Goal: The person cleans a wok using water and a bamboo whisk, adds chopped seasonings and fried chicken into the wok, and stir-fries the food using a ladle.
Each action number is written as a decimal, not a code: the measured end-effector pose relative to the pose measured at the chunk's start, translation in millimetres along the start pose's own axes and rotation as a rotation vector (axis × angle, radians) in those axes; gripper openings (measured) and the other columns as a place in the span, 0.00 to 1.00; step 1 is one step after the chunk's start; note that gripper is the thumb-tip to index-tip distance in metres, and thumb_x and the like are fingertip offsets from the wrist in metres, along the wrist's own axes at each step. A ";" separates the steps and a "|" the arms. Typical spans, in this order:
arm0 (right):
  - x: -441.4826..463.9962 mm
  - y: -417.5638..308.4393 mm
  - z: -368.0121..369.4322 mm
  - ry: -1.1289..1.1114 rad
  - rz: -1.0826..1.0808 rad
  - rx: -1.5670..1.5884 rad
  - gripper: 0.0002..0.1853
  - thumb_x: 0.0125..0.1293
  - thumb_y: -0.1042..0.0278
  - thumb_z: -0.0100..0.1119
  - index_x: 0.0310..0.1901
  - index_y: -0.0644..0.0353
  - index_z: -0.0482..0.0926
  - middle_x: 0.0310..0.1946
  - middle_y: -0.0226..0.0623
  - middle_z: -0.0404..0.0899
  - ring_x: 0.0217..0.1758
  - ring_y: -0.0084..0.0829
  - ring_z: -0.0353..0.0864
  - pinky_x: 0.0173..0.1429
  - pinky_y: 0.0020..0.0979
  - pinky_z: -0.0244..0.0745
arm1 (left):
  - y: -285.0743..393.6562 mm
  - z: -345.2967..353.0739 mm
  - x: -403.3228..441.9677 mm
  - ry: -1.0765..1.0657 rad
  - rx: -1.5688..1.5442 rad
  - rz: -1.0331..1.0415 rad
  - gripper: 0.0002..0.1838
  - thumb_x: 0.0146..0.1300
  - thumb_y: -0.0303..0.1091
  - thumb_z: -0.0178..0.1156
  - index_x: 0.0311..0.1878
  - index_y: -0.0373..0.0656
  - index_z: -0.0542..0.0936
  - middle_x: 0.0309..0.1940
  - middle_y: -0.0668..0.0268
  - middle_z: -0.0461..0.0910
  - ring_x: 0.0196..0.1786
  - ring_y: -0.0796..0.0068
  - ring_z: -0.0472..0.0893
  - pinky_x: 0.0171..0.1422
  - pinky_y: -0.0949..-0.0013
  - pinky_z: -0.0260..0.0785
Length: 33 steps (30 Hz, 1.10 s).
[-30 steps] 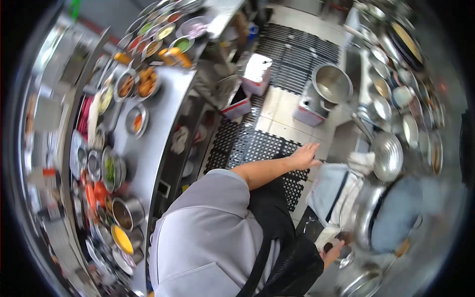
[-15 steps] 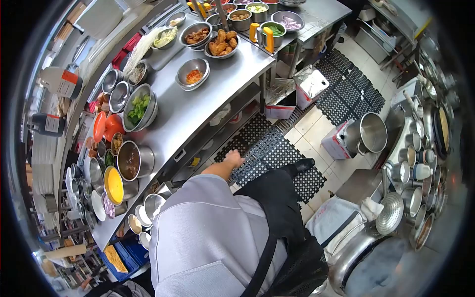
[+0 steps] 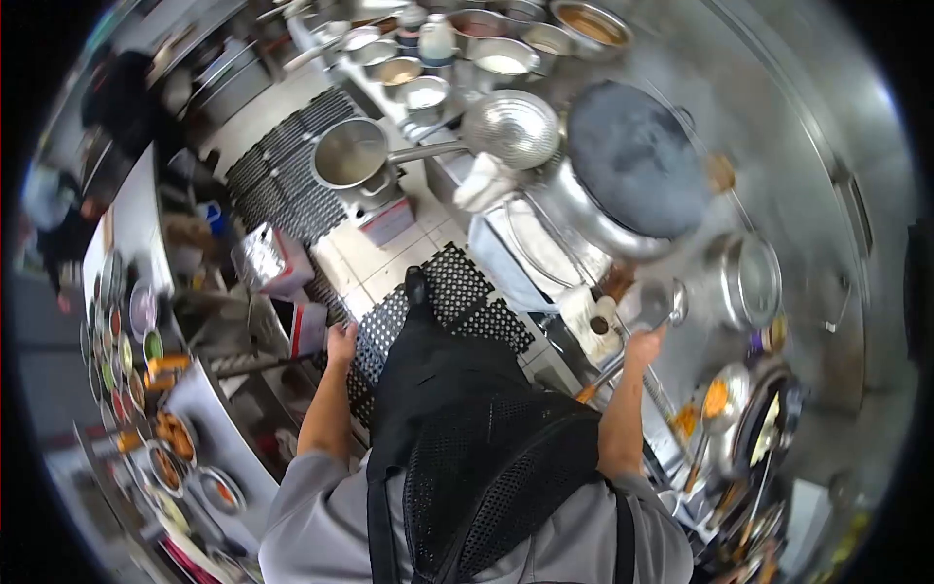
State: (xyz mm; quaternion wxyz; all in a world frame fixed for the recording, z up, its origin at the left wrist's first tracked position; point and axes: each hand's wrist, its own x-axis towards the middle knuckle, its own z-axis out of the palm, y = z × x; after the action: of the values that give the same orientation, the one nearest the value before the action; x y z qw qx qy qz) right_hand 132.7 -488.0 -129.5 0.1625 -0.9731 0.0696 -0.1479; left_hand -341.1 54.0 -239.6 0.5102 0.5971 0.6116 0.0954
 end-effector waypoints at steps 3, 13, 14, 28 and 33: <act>-18.2 -13.6 -20.5 -0.028 0.104 0.031 0.33 0.71 0.72 0.54 0.77 0.65 0.62 0.48 0.69 0.83 0.50 0.65 0.84 0.54 0.56 0.78 | 49.2 4.8 16.9 0.012 0.087 0.044 0.37 0.68 0.51 0.68 0.69 0.29 0.71 0.59 0.46 0.81 0.62 0.55 0.81 0.68 0.60 0.72; 22.0 -6.9 -18.8 0.128 -0.098 0.110 0.25 0.70 0.73 0.54 0.68 0.71 0.73 0.51 0.61 0.85 0.49 0.58 0.87 0.53 0.46 0.80 | 59.4 73.4 47.2 -0.434 0.460 0.035 0.37 0.68 0.54 0.67 0.64 0.27 0.75 0.51 0.44 0.85 0.57 0.53 0.85 0.63 0.57 0.75; 61.8 -27.7 -39.6 0.018 -0.064 0.162 0.27 0.72 0.73 0.55 0.71 0.70 0.69 0.44 0.53 0.84 0.40 0.48 0.85 0.46 0.43 0.80 | 54.8 76.3 63.9 -0.516 0.572 0.047 0.37 0.69 0.57 0.65 0.63 0.28 0.76 0.52 0.43 0.85 0.58 0.51 0.85 0.63 0.56 0.75; 179.1 -443.6 -92.9 -0.267 0.098 1.086 0.33 0.81 0.62 0.56 0.83 0.50 0.56 0.25 0.23 0.68 0.19 0.14 0.66 0.21 0.20 0.63 | 216.9 106.9 233.8 -0.373 0.166 -0.024 0.29 0.69 0.46 0.66 0.63 0.32 0.79 0.51 0.49 0.86 0.54 0.56 0.84 0.61 0.59 0.76; 203.7 -510.6 -52.2 -0.412 0.105 1.155 0.34 0.80 0.63 0.58 0.82 0.52 0.57 0.26 0.24 0.69 0.20 0.15 0.67 0.21 0.22 0.65 | 189.2 85.8 224.4 -0.345 0.172 -0.169 0.28 0.67 0.47 0.67 0.59 0.31 0.81 0.50 0.47 0.87 0.54 0.54 0.86 0.61 0.57 0.77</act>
State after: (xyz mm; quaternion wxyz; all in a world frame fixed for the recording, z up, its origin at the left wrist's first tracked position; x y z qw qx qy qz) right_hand 353.9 -62.1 143.6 0.6805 -0.7318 -0.0066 0.0378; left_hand -105.6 248.3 -256.3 0.5605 0.5925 0.5691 -0.1040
